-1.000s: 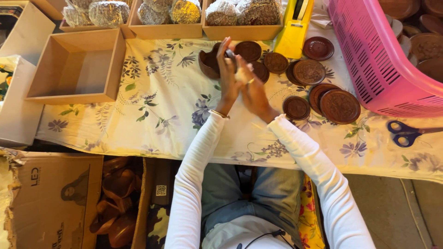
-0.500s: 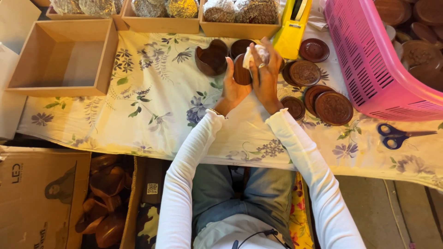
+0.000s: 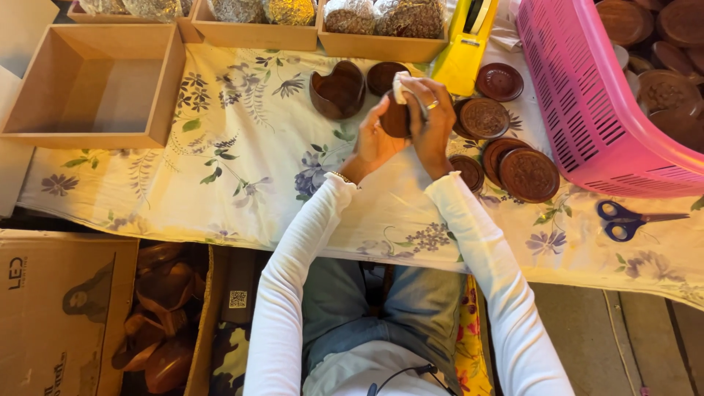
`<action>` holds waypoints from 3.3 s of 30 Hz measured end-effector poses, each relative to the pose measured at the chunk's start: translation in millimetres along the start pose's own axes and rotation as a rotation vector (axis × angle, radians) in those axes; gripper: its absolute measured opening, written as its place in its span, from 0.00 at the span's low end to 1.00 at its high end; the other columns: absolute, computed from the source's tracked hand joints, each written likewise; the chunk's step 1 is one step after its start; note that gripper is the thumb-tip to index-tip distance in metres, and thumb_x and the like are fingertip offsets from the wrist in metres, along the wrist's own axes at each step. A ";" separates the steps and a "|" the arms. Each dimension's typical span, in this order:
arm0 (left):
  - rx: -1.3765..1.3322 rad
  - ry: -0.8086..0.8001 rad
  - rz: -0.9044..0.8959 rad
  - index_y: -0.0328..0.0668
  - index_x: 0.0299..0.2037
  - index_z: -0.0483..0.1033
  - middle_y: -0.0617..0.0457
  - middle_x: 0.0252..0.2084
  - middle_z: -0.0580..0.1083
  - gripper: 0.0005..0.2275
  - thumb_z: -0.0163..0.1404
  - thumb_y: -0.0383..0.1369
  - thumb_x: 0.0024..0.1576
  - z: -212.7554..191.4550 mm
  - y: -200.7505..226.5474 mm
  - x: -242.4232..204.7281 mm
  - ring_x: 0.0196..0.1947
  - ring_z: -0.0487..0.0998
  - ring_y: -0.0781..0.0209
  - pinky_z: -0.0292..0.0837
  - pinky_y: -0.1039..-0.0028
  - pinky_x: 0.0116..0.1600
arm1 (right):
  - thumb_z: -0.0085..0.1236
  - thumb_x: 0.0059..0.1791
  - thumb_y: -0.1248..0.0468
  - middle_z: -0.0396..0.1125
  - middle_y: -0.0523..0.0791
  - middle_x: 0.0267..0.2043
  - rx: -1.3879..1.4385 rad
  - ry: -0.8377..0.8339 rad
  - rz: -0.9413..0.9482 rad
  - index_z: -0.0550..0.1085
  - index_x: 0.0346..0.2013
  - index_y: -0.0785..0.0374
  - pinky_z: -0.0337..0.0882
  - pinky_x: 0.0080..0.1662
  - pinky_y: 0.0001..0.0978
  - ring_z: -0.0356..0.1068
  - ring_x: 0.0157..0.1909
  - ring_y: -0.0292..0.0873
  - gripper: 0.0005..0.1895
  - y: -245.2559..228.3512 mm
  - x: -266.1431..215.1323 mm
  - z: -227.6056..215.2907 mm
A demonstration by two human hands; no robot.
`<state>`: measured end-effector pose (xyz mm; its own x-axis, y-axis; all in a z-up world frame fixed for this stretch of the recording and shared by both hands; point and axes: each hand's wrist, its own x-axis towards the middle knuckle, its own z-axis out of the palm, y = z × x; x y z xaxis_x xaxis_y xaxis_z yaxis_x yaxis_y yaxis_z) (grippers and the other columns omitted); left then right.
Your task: The recorder uses a cloth to wipe dust or residue from small, brown, circular discs before placing them aside.
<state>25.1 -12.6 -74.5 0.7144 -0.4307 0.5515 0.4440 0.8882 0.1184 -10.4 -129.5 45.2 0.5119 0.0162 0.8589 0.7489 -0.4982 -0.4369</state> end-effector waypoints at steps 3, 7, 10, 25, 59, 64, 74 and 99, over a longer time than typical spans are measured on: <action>0.240 0.344 0.012 0.47 0.78 0.56 0.51 0.71 0.67 0.29 0.39 0.53 0.72 23.6 5.7 9.2 0.70 0.68 0.56 0.64 0.56 0.75 | 0.63 0.52 0.77 0.72 0.50 0.52 0.033 -0.041 0.001 0.78 0.51 0.61 0.74 0.57 0.38 0.75 0.54 0.50 0.15 10.2 -6.1 1.0; 0.418 0.278 0.267 0.56 0.77 0.57 0.45 0.70 0.67 0.28 0.39 0.55 0.69 31.7 29.7 16.5 0.67 0.68 0.52 0.64 0.60 0.73 | 0.63 0.51 0.76 0.71 0.51 0.54 0.039 -0.153 -0.016 0.77 0.54 0.64 0.72 0.57 0.39 0.73 0.55 0.52 0.16 -24.7 -12.0 12.9; 0.374 0.070 0.314 0.57 0.74 0.59 0.42 0.70 0.66 0.29 0.35 0.59 0.67 58.4 45.0 19.4 0.67 0.69 0.46 0.65 0.56 0.66 | 0.61 0.50 0.77 0.71 0.51 0.55 0.237 -0.302 0.006 0.79 0.53 0.62 0.73 0.54 0.36 0.74 0.51 0.48 0.18 -26.5 -17.2 18.5; 0.443 0.145 0.348 0.33 0.74 0.57 0.36 0.73 0.63 0.30 0.35 0.52 0.72 51.9 40.7 15.6 0.74 0.63 0.44 0.56 0.57 0.78 | 0.66 0.51 0.73 0.73 0.47 0.50 0.313 -0.256 0.140 0.82 0.47 0.58 0.74 0.48 0.32 0.75 0.49 0.44 0.11 -1.8 -16.5 18.0; 0.660 0.504 0.123 0.34 0.71 0.64 0.51 0.67 0.71 0.34 0.31 0.57 0.69 22.0 18.4 18.4 0.67 0.70 0.60 0.63 0.68 0.72 | 0.60 0.51 0.79 0.68 0.50 0.51 0.018 -0.003 -0.056 0.77 0.51 0.63 0.73 0.55 0.40 0.72 0.53 0.52 0.16 -16.5 -1.7 3.5; 0.820 0.650 0.115 0.33 0.66 0.70 0.53 0.60 0.74 0.38 0.27 0.62 0.65 13.0 21.5 14.1 0.59 0.74 0.62 0.68 0.69 0.62 | 0.60 0.50 0.79 0.67 0.52 0.52 0.026 -0.031 -0.111 0.75 0.52 0.64 0.72 0.56 0.40 0.71 0.54 0.53 0.17 -22.2 -10.1 4.4; 1.180 0.503 0.249 0.28 0.60 0.74 0.56 0.52 0.78 0.38 0.27 0.60 0.66 17.6 22.9 15.9 0.50 0.76 0.70 0.71 0.80 0.57 | 0.57 0.52 0.81 0.70 0.49 0.59 0.030 -0.014 -0.063 0.77 0.56 0.63 0.73 0.58 0.39 0.73 0.57 0.51 0.20 1.9 -4.5 0.5; 2.216 0.261 0.328 0.35 0.59 0.74 0.38 0.59 0.75 0.25 0.46 0.17 0.48 80.9 25.6 13.6 0.58 0.78 0.42 0.75 0.65 0.61 | 0.53 0.54 0.80 0.74 0.51 0.54 0.160 -0.086 -0.007 0.77 0.52 0.63 0.72 0.60 0.40 0.74 0.59 0.52 0.16 23.7 1.6 -8.8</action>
<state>2.4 17.3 2.8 0.7291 -0.1184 0.6740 -0.6453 -0.4468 0.6196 4.4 -148.9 38.6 0.5359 0.0970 0.8387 0.8061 -0.3541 -0.4741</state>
